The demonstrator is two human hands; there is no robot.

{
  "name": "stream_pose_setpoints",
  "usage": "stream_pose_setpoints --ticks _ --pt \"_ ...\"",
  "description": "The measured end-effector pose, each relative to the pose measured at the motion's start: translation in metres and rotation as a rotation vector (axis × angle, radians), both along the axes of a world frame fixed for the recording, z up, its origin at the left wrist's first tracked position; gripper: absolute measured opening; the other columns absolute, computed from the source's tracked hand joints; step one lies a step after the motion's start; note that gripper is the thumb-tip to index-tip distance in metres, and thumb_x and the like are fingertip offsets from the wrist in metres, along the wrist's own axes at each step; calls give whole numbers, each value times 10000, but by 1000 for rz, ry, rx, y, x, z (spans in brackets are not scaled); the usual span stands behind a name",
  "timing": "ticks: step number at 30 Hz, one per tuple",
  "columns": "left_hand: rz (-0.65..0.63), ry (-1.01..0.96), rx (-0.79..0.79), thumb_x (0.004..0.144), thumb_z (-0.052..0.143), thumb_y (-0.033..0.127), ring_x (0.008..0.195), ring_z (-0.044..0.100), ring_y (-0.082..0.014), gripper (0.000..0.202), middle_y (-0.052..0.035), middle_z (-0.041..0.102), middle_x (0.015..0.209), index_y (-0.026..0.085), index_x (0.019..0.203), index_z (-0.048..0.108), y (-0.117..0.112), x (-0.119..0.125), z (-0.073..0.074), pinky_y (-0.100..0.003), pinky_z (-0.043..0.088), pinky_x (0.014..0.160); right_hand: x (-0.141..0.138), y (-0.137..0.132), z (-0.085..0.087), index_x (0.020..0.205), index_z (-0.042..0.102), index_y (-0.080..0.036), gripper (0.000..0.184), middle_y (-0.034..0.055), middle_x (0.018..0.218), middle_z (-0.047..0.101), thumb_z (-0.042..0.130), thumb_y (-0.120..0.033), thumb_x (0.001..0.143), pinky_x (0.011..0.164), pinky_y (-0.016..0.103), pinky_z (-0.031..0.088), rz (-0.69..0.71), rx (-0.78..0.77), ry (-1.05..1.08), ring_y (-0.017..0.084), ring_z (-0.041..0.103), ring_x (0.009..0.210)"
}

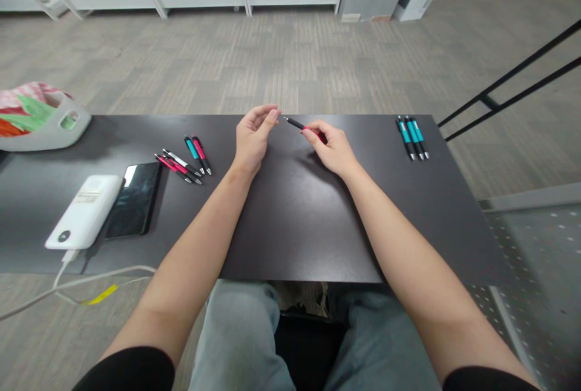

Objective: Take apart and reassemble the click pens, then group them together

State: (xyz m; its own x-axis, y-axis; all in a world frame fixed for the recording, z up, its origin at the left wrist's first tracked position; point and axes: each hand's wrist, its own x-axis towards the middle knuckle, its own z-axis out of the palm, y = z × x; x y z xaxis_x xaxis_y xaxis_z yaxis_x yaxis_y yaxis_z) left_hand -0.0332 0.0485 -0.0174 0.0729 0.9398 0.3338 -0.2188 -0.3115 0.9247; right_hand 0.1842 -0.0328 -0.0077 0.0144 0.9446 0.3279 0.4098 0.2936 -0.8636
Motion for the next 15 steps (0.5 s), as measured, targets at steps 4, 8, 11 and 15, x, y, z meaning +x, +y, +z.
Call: stream_pose_setpoints --ticks 4,8,11,15 --pt "-11 4 -17 897 1070 678 1060 878 -227 486 -85 931 1179 288 1103 866 -4 1 4 -356 723 990 -1 0 -2 1049 761 -287 451 8 879 692 753 -736 1099 882 387 508 6 15 -23 231 576 820" --pt "-55 19 -23 920 1073 629 1084 892 -243 447 -93 932 1157 276 1107 872 -8 1 7 -372 738 1008 0 0 -2 1064 766 -285 452 16 891 693 748 -735 1103 887 388 515 5 29 -30 235 588 829" --pt "-76 15 -19 905 1084 635 1093 894 -248 460 -91 935 1145 274 1107 882 -9 1 9 -372 738 1010 0 1 -2 1074 763 -290 482 18 892 700 739 -771 1107 883 387 521 -16 20 -40 241 589 842" --pt "-78 23 -13 869 1105 632 1082 895 -243 466 -87 938 1130 267 1077 903 -14 3 11 -362 732 1022 1 2 -6 1077 750 -285 432 12 874 675 722 -712 1133 870 391 517 -15 67 -52 231 570 804"
